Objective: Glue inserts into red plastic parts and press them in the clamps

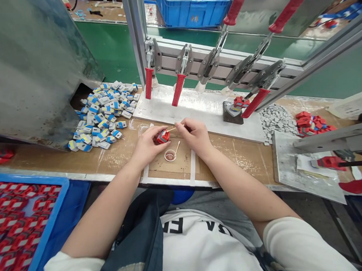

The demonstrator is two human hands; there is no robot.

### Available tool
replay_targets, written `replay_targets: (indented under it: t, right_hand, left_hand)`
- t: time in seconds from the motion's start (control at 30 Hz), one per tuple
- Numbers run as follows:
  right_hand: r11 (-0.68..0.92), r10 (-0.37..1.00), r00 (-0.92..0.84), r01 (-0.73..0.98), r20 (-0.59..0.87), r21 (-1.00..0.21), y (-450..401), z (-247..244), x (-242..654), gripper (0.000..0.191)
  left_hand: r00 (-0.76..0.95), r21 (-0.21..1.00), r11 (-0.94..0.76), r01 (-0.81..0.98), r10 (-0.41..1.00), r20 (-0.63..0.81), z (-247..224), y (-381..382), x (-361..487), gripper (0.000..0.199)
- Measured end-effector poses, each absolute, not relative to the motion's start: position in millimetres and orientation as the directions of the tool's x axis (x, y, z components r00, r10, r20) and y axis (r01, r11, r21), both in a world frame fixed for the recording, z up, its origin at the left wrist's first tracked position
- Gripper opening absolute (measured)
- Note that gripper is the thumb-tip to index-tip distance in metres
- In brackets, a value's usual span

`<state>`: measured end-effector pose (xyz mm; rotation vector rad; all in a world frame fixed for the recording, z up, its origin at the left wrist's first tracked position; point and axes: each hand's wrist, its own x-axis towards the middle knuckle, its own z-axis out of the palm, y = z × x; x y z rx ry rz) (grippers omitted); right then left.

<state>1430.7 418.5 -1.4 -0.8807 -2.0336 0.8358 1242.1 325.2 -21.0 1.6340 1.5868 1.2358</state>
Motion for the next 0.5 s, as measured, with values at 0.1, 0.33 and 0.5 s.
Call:
replay_targets:
  t: [0.1,0.33,0.5]
  right_hand:
    - [0.575,0.785,-0.471,0.315,0.401,-0.756,420.3,-1.4,1432.6,0.054]
    - [0.611,0.716,-0.579,0.250,0.390,-0.751,417.6,1.5,1435.3,0.054]
    - [0.597,0.705,-0.582,0.179,0.405,-0.782,419.1,2.1,1430.7,0.052]
  left_hand:
    - [-0.117,0.871,-0.164,0.464,0.963,0.243,-20.5,324.6,1242.4,0.050]
    - [-0.117,0.830,-0.179,0.528,0.953,0.280,-16.3,323.9,1244.1,0.047]
    - [-0.070,0.814,-0.216,0.539,0.952,0.299,-17.0,325.3,1243.8,0.048]
